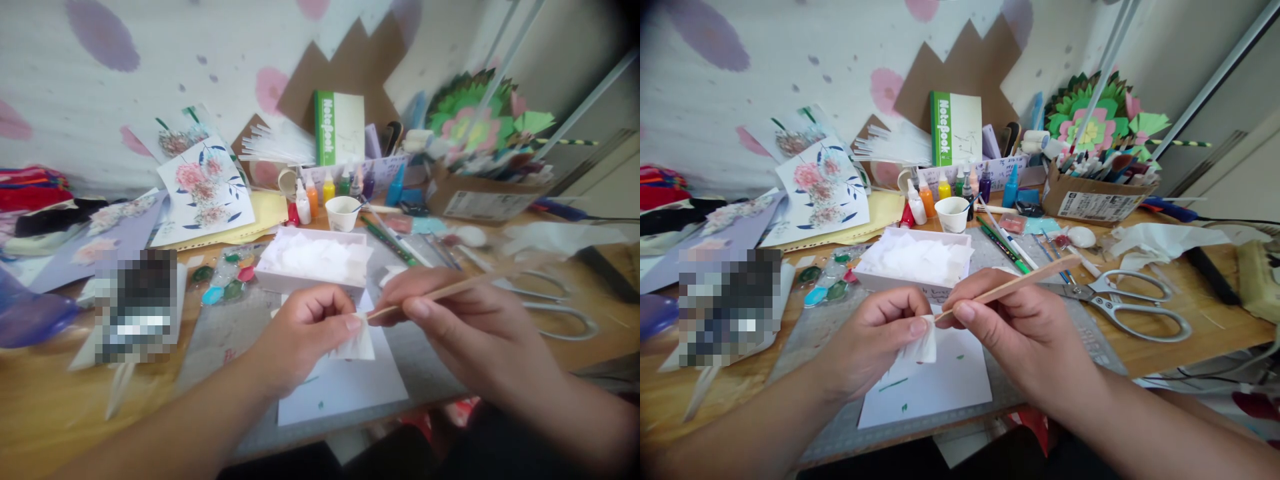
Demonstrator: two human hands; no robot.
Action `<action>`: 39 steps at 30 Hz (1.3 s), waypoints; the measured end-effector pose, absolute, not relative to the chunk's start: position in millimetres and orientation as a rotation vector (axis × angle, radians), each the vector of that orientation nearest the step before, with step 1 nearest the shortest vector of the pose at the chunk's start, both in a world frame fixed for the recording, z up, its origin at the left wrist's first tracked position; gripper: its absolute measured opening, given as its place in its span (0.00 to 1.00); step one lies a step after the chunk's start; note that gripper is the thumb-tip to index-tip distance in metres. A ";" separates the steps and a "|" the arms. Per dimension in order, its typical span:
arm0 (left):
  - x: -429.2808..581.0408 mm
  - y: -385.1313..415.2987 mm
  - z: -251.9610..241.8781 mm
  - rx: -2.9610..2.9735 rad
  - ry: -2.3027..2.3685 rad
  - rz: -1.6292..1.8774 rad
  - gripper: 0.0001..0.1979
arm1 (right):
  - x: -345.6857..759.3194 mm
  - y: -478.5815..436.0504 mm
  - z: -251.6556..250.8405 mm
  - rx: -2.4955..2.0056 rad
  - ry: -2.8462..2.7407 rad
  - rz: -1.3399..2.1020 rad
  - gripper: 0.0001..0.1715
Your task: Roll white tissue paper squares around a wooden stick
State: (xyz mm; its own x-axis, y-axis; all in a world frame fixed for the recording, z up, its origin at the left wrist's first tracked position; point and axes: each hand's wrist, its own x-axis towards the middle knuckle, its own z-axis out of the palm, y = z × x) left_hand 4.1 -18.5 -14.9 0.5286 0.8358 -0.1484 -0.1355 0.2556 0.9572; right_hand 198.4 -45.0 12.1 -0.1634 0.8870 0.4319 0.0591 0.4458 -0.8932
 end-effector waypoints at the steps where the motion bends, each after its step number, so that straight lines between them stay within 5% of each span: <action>1: 4.1 -18.6 -14.6 1.110 0.755 0.755 0.12 | 198.5 -45.4 12.0 -0.853 -1.558 0.926 0.08; 39: 3.9 -16.1 -16.8 1.199 0.721 0.770 0.13 | 200.2 -45.4 9.4 -0.791 -1.536 0.968 0.07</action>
